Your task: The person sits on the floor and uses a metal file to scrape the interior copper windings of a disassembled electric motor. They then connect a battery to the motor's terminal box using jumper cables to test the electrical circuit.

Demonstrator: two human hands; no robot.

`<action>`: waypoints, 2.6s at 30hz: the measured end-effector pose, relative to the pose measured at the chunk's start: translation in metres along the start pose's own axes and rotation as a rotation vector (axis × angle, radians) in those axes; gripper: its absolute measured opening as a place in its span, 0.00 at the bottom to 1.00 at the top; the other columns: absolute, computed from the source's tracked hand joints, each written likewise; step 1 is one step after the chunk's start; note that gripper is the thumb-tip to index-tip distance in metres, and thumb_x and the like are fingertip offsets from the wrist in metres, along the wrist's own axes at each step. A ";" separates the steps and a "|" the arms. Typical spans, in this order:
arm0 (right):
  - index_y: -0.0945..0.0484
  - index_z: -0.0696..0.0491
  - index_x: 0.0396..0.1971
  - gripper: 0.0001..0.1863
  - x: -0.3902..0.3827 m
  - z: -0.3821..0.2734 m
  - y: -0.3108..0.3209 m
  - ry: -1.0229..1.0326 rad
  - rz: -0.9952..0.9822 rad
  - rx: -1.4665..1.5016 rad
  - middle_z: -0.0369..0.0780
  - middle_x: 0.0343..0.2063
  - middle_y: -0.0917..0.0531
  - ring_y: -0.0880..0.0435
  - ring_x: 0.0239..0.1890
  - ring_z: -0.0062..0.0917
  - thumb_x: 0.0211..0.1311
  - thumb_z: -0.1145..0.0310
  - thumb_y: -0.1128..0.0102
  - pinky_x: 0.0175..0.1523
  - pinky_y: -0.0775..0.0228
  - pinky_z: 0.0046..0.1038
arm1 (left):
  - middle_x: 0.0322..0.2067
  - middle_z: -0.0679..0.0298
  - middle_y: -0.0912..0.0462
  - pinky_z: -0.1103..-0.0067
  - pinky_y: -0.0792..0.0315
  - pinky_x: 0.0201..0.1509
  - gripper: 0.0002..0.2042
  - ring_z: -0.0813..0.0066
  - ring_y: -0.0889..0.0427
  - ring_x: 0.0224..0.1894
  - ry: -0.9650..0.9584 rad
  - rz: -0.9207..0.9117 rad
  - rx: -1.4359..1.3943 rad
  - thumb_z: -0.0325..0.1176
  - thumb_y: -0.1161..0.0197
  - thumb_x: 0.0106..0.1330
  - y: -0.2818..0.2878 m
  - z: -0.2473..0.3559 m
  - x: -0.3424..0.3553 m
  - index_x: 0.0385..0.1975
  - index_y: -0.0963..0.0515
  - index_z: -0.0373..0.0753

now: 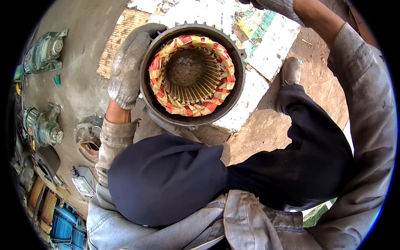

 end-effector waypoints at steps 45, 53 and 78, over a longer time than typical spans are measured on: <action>0.16 0.54 0.38 0.09 0.142 -0.053 -0.103 0.596 -0.835 0.823 0.33 0.22 0.22 0.30 0.17 0.17 0.71 0.64 0.39 0.21 0.39 0.23 | 0.65 0.37 0.27 0.64 0.42 0.74 0.38 0.41 0.33 0.71 1.025 0.792 0.821 0.61 0.68 0.79 -0.049 0.049 -0.112 0.65 0.28 0.31; 0.18 0.59 0.57 0.23 0.065 -0.076 -0.018 1.208 -0.500 0.352 0.42 0.32 0.12 0.14 0.31 0.28 0.66 0.62 0.39 0.40 0.22 0.31 | 0.64 0.43 0.28 0.61 0.29 0.65 0.28 0.42 0.23 0.61 0.614 1.013 1.031 0.51 0.46 0.77 -0.050 0.068 -0.106 0.67 0.34 0.35; 0.12 0.47 0.53 0.24 -0.055 -0.023 0.003 1.131 -0.430 -0.322 0.43 0.42 0.09 0.09 0.43 0.32 0.53 0.64 0.28 0.51 0.16 0.34 | 0.61 0.46 0.22 0.63 0.25 0.60 0.23 0.50 0.20 0.61 0.394 0.952 0.825 0.48 0.50 0.81 -0.060 0.070 -0.140 0.65 0.26 0.40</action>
Point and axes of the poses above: each hand's wrist, its own x-axis towards the middle knuckle, its own y-axis out of the back of the hand, z = x × y, the point moved 2 cm from there along x, towards the middle knuckle
